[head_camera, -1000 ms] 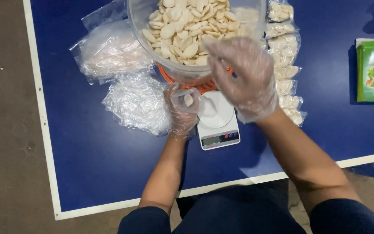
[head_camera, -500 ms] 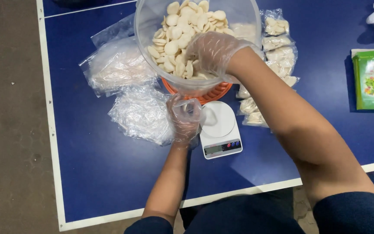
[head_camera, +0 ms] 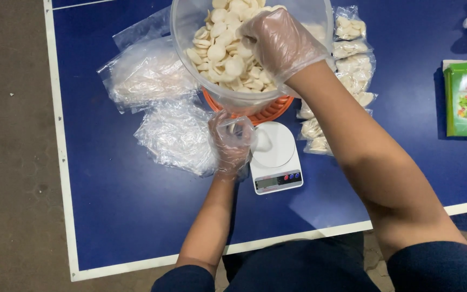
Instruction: Weighing sliced food items on a digital scale and placing them into individual plastic bags for packaging.
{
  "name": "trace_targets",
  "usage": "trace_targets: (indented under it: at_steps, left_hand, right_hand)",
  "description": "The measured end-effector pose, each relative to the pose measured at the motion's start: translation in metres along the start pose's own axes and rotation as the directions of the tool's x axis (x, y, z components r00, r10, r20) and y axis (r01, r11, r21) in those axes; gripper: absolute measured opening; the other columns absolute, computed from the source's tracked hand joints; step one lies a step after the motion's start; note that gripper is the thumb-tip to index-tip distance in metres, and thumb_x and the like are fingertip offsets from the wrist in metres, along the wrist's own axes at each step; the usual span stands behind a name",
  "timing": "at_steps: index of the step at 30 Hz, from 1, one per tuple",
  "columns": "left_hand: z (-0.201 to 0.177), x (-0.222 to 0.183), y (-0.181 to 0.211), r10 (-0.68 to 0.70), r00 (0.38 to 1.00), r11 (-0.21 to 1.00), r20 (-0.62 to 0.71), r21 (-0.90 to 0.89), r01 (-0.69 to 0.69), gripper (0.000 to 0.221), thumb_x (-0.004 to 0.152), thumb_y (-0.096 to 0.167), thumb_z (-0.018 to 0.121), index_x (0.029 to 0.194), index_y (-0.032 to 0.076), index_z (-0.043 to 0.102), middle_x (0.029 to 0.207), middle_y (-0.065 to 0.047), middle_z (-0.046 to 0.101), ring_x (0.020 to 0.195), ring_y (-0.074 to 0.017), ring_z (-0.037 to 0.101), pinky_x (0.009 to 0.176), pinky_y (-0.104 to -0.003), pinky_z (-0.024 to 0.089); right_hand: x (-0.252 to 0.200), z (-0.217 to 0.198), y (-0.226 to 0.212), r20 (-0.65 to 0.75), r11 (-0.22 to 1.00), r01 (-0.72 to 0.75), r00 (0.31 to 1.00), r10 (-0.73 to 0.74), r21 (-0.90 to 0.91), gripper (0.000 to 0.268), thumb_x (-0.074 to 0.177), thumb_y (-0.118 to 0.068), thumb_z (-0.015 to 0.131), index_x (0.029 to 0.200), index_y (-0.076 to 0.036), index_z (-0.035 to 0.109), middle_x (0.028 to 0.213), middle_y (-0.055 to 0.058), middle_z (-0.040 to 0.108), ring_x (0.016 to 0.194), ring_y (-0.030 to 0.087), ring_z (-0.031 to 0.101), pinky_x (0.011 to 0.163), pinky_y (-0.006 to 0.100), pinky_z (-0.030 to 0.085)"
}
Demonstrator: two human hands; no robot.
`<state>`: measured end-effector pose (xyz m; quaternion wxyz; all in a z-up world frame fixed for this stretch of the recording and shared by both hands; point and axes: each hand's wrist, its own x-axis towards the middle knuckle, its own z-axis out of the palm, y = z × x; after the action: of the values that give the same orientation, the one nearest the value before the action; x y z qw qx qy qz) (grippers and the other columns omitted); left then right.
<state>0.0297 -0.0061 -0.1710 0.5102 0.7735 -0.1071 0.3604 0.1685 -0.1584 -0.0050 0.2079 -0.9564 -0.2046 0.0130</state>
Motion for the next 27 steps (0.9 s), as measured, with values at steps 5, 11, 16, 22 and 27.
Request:
trace_targets:
  at_steps: [5, 11, 16, 22, 27]
  left_hand:
    - [0.0, -0.01, -0.011, -0.015, 1.0, 0.999, 0.023, 0.031, 0.015, 0.059, 0.086, 0.01, 0.074, 0.136, 0.005, 0.044, 0.123, -0.017, 0.056, 0.109, -0.0344, 0.064, 0.093, -0.046, 0.059]
    - [0.003, -0.011, -0.014, 0.021, 1.0, 1.0, -0.014, -0.004, -0.021, 0.06, 0.086, 0.002, 0.078, 0.135, 0.003, 0.044, 0.126, -0.018, 0.055, 0.114, -0.0333, 0.062, 0.097, -0.044, 0.06]
    - [0.0, -0.013, -0.014, -0.007, 1.0, 0.999, 0.013, -0.048, 0.007, 0.06, 0.087, 0.006, 0.078, 0.137, 0.002, 0.045, 0.127, -0.019, 0.054, 0.116, -0.0352, 0.06, 0.1, -0.046, 0.057]
    - [0.0, -0.012, -0.012, -0.025, 0.999, 0.997, 0.03, -0.07, 0.027, 0.062, 0.089, 0.008, 0.076, 0.14, 0.004, 0.042, 0.129, -0.019, 0.053, 0.117, -0.0339, 0.059, 0.094, -0.044, 0.062]
    - [0.002, -0.012, -0.011, -0.035, 0.999, 0.999, 0.014, -0.008, 0.035, 0.061, 0.087, 0.009, 0.078, 0.137, 0.003, 0.044, 0.126, -0.019, 0.054, 0.112, -0.0332, 0.062, 0.076, -0.038, 0.067]
  right_hand:
    - [-0.002, 0.004, 0.011, -0.264, 0.951, 0.303, 0.913, -0.31, -0.068, 0.019, 0.092, 0.014, 0.062, 0.081, -0.001, 0.061, 0.07, 0.008, 0.053, 0.067, 0.023, 0.055, 0.059, 0.039, 0.04]
    - [-0.003, -0.001, 0.003, -0.044, 0.991, 0.133, 0.99, -0.134, -0.007, 0.042, 0.095, -0.003, 0.063, 0.137, -0.004, 0.068, 0.13, 0.026, 0.065, 0.111, 0.045, 0.064, 0.083, 0.052, 0.054]
    - [-0.003, -0.006, -0.01, 0.047, 0.996, 0.084, 0.995, -0.083, -0.02, 0.039, 0.092, 0.004, 0.059, 0.127, -0.006, 0.074, 0.094, 0.013, 0.072, 0.077, 0.029, 0.068, 0.059, 0.04, 0.055]
    - [-0.008, -0.011, -0.015, -0.037, 0.988, 0.139, 0.99, -0.136, 0.07, 0.031, 0.091, 0.013, 0.058, 0.113, 0.001, 0.076, 0.079, 0.013, 0.072, 0.069, 0.025, 0.074, 0.05, 0.033, 0.058]
    - [-0.02, -0.017, -0.019, -0.495, 0.835, 0.523, 0.686, -0.533, -0.173, 0.018, 0.103, 0.017, 0.073, 0.12, 0.011, 0.075, 0.094, 0.022, 0.079, 0.079, 0.026, 0.08, 0.067, 0.026, 0.07]
